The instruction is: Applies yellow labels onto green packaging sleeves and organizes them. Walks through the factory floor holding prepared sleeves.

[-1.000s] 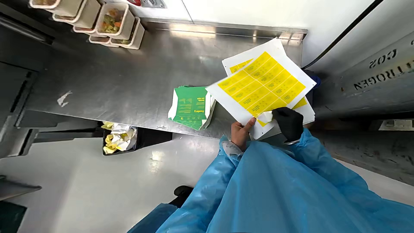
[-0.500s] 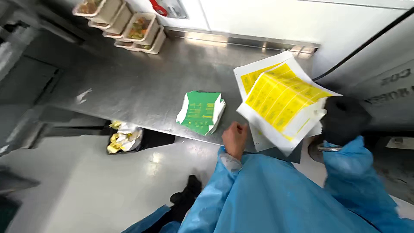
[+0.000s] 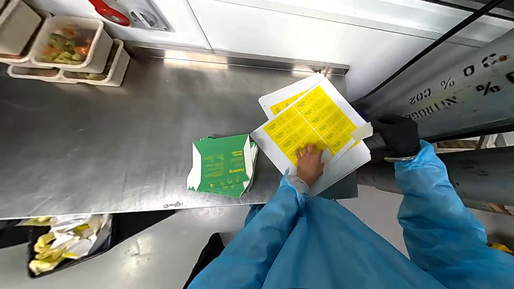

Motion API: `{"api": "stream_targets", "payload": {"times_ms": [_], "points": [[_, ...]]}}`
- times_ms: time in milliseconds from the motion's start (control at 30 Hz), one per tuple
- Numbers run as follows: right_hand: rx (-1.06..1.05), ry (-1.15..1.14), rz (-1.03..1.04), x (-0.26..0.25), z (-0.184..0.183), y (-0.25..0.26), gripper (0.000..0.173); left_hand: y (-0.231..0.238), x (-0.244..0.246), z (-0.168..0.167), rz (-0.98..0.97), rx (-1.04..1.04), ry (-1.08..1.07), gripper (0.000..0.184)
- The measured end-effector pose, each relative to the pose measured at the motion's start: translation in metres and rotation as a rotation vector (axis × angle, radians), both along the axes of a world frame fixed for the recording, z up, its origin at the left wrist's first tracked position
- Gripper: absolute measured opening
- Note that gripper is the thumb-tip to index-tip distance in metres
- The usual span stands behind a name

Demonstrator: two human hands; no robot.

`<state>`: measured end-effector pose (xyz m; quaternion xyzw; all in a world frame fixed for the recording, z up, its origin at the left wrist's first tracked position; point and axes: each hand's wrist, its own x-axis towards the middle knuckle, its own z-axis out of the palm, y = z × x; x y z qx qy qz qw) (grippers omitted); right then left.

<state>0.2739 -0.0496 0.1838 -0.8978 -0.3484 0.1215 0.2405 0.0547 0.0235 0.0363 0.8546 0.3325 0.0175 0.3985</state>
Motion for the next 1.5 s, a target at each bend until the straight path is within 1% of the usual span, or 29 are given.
{"api": "stream_targets", "payload": {"times_ms": [33,100,133,167,200,267,367,400,433,467,500,567,600,633,667,700,733,767,800,833,867,933,967,1033,1133,1233,1367,1433,1500], "points": [[-0.004,-0.055,0.024,-0.014,0.009,-0.002,0.021,0.000,-0.006,0.012,0.086,-0.131,-0.177,0.039],[0.009,-0.121,0.116,-0.052,0.010,-0.006,0.020,-0.001,-0.022,0.041,0.240,-0.530,-0.498,0.041],[0.039,-0.159,0.179,-0.074,0.000,-0.009,0.019,-0.002,-0.031,0.052,0.271,-0.704,-0.603,0.046],[0.085,-0.186,0.230,-0.096,-0.014,-0.010,0.020,-0.004,-0.040,0.058,0.291,-0.810,-0.675,0.048],[0.127,-0.181,0.274,-0.118,-0.030,-0.010,0.022,-0.007,-0.050,0.062,0.321,-0.859,-0.716,0.049],[0.193,-0.103,0.375,-0.153,-0.056,-0.002,0.026,-0.014,-0.069,0.062,0.451,-0.822,-0.700,0.046],[0.198,0.130,0.618,-0.184,-0.073,0.002,0.034,-0.023,-0.097,0.052,0.771,-0.729,-0.660,0.037],[0.217,0.228,0.672,-0.190,-0.074,0.002,0.037,-0.025,-0.106,0.051,0.888,-0.703,-0.660,0.033],[0.267,0.342,0.667,-0.193,-0.072,0.002,0.036,-0.025,-0.114,0.051,0.989,-0.672,-0.669,0.029],[0.333,0.497,0.591,-0.195,-0.067,0.001,0.031,-0.026,-0.121,0.052,1.077,-0.642,-0.682,0.027],[0.412,0.743,0.462,-0.195,-0.058,0.000,0.026,-0.026,-0.127,0.052,1.156,-0.599,-0.702,0.025],[0.564,1.478,0.125,-0.190,-0.044,0.002,0.025,-0.024,-0.137,0.051,1.274,-0.461,-0.754,0.022],[0.603,1.652,0.023,-0.190,-0.043,0.006,0.028,-0.025,-0.143,0.052,1.306,-0.384,-0.763,0.021],[0.607,1.566,0.001,-0.194,-0.044,0.011,0.028,-0.027,-0.148,0.054,1.320,-0.312,-0.757,0.020],[0.587,1.280,0.069,-0.199,-0.049,0.017,0.024,-0.029,-0.153,0.057,1.324,-0.249,-0.747,0.020],[0.559,0.936,0.203,-0.202,-0.058,0.026,0.016,-0.030,-0.156,0.059,1.316,-0.184,-0.741,0.020],[0.517,0.643,0.340,-0.204,-0.068,0.035,0.029,-0.032,-0.160,0.061,1.292,-0.118,-0.736,0.021],[0.463,0.477,0.425,-0.205,-0.074,0.045,0.053,-0.034,-0.164,0.062,1.265,-0.050,-0.722,0.021],[0.408,0.402,0.470,-0.206,-0.077,0.054,0.067,-0.034,-0.168,0.064,1.237,0.014,-0.704,0.021],[0.358,0.373,0.487,-0.207,-0.077,0.060,0.069,-0.035,-0.171,0.065,1.216,0.066,-0.687,0.021],[0.321,0.353,0.495,-0.207,-0.078,0.065,0.061,-0.036,-0.173,0.067,1.198,0.095,-0.675,0.020],[0.288,0.316,0.507,-0.210,-0.081,0.071,0.033,-0.035,-0.180,0.068,1.160,0.109,-0.658,0.021],[0.288,0.302,0.519,-0.212,-0.084,0.074,0.025,-0.031,-0.184,0.067,1.147,0.107,-0.669,0.020],[0.293,0.309,0.520,-0.218,-0.088,0.079,0.019,-0.018,-0.196,0.063,1.126,0.082,-0.679,0.020],[0.307,0.362,0.450,-0.238,-0.087,0.087,0.016,0.007,-0.214,0.062,1.148,-0.039,-0.710,0.019],[0.253,0.376,0.372,-0.264,-0.082,0.101,0.020,0.038,-0.242,0.061,1.169,-0.158,-0.717,0.018],[0.199,0.371,0.296,-0.295,-0.092,0.130,0.022,0.094,-0.280,0.043,1.122,-0.171,-0.684,0.018],[0.174,0.375,0.243,-0.307,-0.103,0.145,0.023,0.121,-0.289,0.034,1.095,-0.223,-0.618,0.027],[0.122,0.373,0.168,-0.312,-0.113,0.164,0.026,0.146,-0.295,0.023,1.070,-0.244,-0.521,0.054]]}}
